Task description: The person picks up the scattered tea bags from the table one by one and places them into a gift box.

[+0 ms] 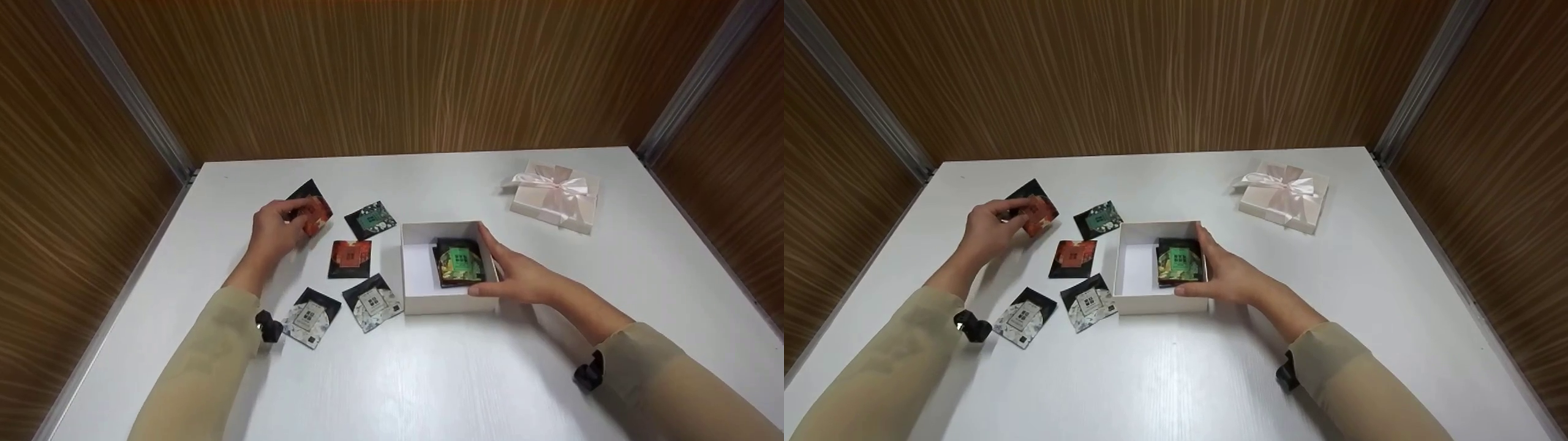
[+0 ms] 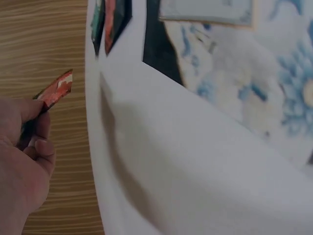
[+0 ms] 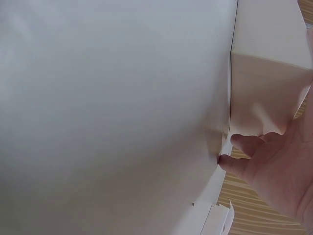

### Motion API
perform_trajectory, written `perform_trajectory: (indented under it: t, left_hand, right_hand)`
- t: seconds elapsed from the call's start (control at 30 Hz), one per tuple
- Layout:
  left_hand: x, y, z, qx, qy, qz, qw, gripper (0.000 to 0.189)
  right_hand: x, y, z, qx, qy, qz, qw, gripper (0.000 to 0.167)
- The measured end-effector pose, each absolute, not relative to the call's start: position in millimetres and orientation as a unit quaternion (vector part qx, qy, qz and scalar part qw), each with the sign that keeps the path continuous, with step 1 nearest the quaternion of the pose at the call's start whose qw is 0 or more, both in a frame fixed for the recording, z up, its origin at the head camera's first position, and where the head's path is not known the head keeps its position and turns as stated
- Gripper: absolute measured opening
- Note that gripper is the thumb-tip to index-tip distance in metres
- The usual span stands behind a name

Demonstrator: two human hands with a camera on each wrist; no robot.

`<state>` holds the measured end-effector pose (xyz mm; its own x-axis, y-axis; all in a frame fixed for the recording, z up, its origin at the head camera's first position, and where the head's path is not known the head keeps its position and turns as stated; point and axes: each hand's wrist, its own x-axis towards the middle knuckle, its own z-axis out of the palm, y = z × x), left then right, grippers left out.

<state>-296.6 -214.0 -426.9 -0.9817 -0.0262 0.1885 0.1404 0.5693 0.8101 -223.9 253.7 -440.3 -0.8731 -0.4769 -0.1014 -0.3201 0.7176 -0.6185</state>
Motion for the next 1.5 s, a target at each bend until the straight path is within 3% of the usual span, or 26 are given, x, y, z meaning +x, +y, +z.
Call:
perform_trajectory:
  t: [0.27, 0.63, 1.1, 1.5]
  left_hand:
    - [-285, -197, -405, -0.076, -0.880, -0.450, 0.128, 0.028]
    - [-260, -154, -385, -0.147, -0.863, -0.463, 0.136, 0.031]
    - [-236, -90, -387, -0.225, -0.850, -0.475, 0.029, 0.036]
    - [-238, -50, -386, -0.275, -0.873, -0.402, -0.014, 0.035]
  right_hand:
    - [-223, 252, -442, -0.212, 0.916, -0.313, 0.132, 0.129]
    - [-219, 251, -447, -0.221, 0.912, -0.319, 0.132, 0.126]
    - [-218, 253, -449, -0.208, 0.915, -0.317, 0.136, 0.127]
    - [-223, 253, -441, -0.210, 0.914, -0.320, 0.133, 0.127]
